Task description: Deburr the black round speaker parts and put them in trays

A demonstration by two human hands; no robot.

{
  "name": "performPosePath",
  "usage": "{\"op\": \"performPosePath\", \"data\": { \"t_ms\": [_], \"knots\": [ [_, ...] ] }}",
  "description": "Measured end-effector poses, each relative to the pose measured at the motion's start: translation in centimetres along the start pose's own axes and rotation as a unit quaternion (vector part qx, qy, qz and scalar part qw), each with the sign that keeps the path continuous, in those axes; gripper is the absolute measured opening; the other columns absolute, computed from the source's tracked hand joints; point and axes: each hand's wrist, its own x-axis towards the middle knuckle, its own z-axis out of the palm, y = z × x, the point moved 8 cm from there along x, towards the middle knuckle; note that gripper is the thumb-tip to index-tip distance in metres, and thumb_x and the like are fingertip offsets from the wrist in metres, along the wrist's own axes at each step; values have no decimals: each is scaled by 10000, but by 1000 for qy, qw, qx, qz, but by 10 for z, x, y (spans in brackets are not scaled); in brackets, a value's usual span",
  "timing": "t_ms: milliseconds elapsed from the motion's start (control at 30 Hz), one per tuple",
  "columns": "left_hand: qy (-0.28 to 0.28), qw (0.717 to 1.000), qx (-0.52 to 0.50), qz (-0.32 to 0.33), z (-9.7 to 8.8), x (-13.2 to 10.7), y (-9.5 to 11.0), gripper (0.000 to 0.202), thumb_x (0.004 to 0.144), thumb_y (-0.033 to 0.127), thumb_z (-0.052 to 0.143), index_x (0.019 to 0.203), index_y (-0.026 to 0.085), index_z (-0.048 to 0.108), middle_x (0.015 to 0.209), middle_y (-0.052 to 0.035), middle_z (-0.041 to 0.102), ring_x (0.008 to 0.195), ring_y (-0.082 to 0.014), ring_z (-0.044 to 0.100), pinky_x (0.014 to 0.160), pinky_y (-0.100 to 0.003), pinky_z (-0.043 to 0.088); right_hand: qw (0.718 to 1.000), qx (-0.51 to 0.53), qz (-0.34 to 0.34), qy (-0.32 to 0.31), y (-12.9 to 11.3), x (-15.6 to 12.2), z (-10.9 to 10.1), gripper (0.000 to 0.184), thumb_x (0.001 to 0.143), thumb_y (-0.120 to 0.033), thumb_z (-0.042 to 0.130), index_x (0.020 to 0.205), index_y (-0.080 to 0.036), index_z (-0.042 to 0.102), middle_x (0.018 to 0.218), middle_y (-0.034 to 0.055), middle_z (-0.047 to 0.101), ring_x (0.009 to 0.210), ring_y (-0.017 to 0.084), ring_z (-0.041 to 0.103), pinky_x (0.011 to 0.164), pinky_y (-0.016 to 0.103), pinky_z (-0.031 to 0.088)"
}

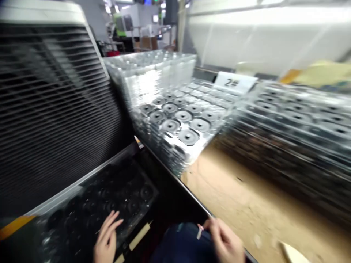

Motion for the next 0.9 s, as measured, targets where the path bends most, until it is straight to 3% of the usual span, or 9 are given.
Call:
{"op": "performPosePath", "data": {
  "t_ms": [133, 233, 333, 433, 533, 600, 700, 767, 900],
  "knots": [
    [-82, 954, -196, 212, 73, 63, 117, 369, 789, 14, 429, 875, 271, 679, 995, -6, 731, 1016, -181, 643, 888, -369, 535, 994, -16, -85, -66, -31, 4, 16, 452, 943, -338, 339, 590, -192, 579, 545, -13, 593, 505, 104, 566, 528, 182, 435],
    [-102, 899, -302, 301, 101, 111, 193, 340, 785, 28, 483, 977, 254, 650, 975, -23, 739, 985, -160, 652, 868, -326, 547, 986, -48, -133, -88, -38, 3, 5, 333, 905, -255, 422, 639, -201, 615, 575, -31, 624, 522, 84, 571, 532, 158, 413],
    [-120, 875, -362, 299, 130, 147, 255, 414, 786, -21, 449, 1073, 238, 597, 1054, -65, 710, 1027, -153, 631, 864, -316, 546, 982, -93, -156, -57, -36, 3, -40, 272, 878, -232, 456, 681, -215, 643, 579, -36, 633, 524, 82, 561, 522, 164, 393],
    [-182, 869, -375, 266, 174, 156, 298, 385, 799, -19, 400, 1021, 208, 618, 1036, -75, 715, 988, -155, 656, 851, -304, 559, 977, -162, -134, 31, -21, 9, -122, 242, 877, -235, 452, 776, -239, 672, 628, -20, 646, 591, 111, 567, 568, 209, 401],
    [-232, 877, -356, 226, 219, 147, 310, 319, 792, 19, 391, 852, 172, 664, 916, -91, 744, 853, -192, 705, 754, -328, 596, 950, -253, -49, 176, 12, 10, -236, 250, 893, -225, 422, 967, -237, 660, 846, 37, 683, 788, 166, 589, 742, 308, 424],
    [-254, 880, -343, 208, 238, 140, 306, 282, 790, 61, 419, 808, 174, 676, 903, -99, 747, 838, -221, 710, 728, -365, 603, 900, -320, 45, 291, 44, -1, -317, 322, 887, -194, 427, 1169, -169, 580, 1077, 122, 628, 1008, 236, 540, 891, 413, 376],
    [-281, 871, -346, 207, 248, 135, 297, 253, 785, 132, 457, 821, 206, 696, 885, -75, 755, 829, -223, 712, 722, -362, 603, 808, -402, 182, 391, 96, -26, -414, 646, 811, -231, 589, 1389, -77, 345, 1424, 257, 271, 1297, 407, 223, 995, 580, 207],
    [-292, 865, -350, 209, 248, 134, 294, 240, 777, 170, 475, 802, 228, 706, 872, -59, 758, 816, -217, 714, 718, -342, 602, 765, -428, 254, 409, 131, -43, -456, 713, 787, -290, 646, 1400, -116, 326, 1473, 236, 174, 1328, 431, 141, 1010, 634, 145],
    [-302, 866, -343, 201, 250, 134, 296, 225, 770, 202, 493, 783, 243, 713, 855, -52, 760, 802, -218, 715, 710, -337, 602, 748, -425, 324, 393, 183, -68, -492, 329, 939, -331, 437, 1218, -175, 512, 1300, 94, 472, 1183, 243, 468, 962, 506, 376]
  ]
}}
